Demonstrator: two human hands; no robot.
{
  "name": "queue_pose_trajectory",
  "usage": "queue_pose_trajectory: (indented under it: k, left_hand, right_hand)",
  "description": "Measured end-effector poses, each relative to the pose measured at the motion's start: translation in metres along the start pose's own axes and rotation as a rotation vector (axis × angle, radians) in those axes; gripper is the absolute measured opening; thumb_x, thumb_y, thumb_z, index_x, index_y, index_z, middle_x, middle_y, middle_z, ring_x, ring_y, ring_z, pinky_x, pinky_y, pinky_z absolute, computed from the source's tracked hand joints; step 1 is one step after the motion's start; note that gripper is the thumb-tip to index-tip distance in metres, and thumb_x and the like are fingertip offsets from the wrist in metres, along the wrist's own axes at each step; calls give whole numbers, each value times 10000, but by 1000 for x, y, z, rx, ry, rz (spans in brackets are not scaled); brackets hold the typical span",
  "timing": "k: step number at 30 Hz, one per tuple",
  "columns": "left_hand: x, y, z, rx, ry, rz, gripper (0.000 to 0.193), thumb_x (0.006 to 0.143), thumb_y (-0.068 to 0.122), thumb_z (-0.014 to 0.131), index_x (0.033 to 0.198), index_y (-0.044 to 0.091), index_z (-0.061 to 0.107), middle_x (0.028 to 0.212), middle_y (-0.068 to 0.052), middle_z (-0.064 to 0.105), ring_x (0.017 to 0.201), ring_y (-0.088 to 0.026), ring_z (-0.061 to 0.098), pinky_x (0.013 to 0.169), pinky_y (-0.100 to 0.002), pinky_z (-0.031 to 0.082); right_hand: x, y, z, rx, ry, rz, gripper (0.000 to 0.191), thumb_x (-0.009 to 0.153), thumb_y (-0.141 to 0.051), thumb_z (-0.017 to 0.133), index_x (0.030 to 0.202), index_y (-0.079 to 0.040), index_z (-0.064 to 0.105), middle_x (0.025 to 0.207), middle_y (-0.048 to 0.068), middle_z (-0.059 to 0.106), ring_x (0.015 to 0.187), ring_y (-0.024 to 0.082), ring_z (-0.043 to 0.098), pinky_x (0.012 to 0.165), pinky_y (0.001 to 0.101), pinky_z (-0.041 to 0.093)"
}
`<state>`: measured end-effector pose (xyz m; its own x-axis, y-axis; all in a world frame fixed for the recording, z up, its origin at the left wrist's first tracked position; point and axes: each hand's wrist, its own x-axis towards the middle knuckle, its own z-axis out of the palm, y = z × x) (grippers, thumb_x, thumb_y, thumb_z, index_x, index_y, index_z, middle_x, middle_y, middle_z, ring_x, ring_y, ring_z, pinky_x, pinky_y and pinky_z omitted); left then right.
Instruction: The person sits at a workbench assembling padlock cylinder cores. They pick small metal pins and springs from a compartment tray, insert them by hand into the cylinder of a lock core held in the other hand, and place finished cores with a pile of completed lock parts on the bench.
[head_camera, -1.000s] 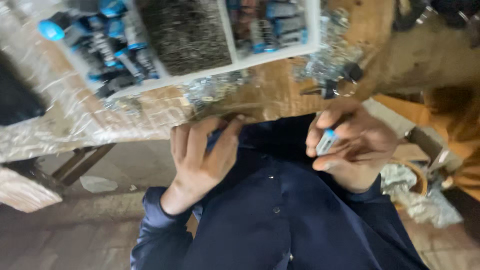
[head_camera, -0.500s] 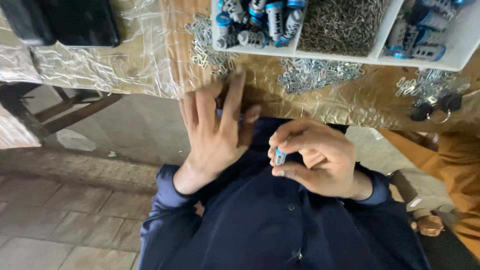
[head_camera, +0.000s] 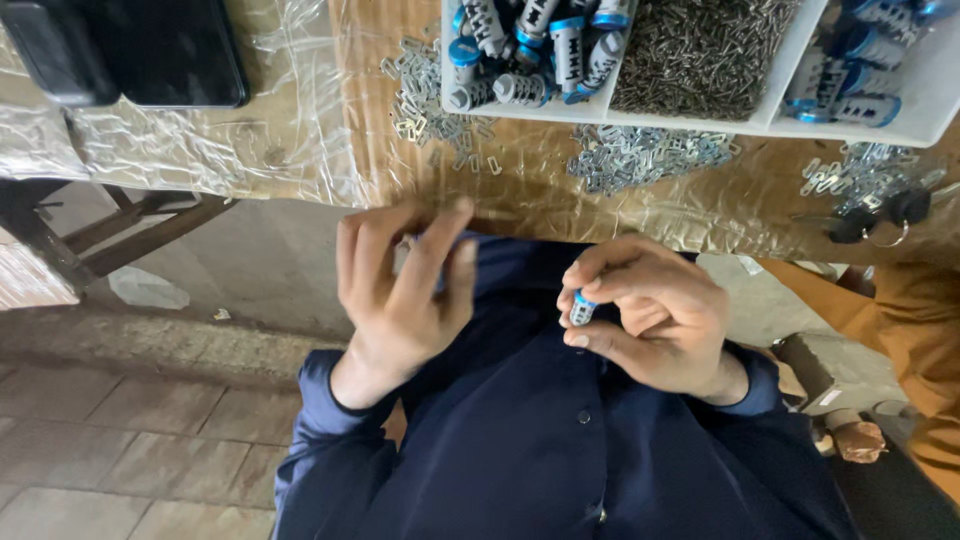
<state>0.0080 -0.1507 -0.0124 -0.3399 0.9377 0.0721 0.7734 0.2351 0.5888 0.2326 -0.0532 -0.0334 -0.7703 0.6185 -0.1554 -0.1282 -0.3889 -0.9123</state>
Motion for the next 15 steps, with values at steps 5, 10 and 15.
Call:
queue_pose_trajectory:
  k: [5, 10, 15]
  left_hand:
    - [13, 2, 4, 146, -12, 219, 406, 825, 226, 871, 1191, 93, 753, 1130, -131, 612, 1073, -336, 572, 920, -440, 506]
    - [12, -14, 2, -45, 3, 413, 276, 855, 71, 890, 1094, 85, 753, 1144, -74, 680, 1064, -290, 631, 901, -393, 554]
    - [-3, -1, 12, -535, 42, 107, 274, 876, -110, 823, 1052, 50, 687, 1025, -70, 712, 935, -235, 718, 769, -318, 589]
  right_hand:
    - [-1, -2, -3, 2, -20, -42, 355, 876, 119, 789, 1187, 37, 638, 1256, 180, 601, 1015, 212, 715, 842, 307, 670]
    - [-2, -3, -7, 56, 30, -18, 384, 912, 131, 753, 1253, 21, 617, 1313, 187, 587, 1045, 224, 710, 859, 321, 675]
    - [-7, 1, -10, 162, 73, 8, 468, 948, 139, 726, 1367, 5, 565, 1329, 193, 578, 1091, 212, 694, 915, 315, 662]
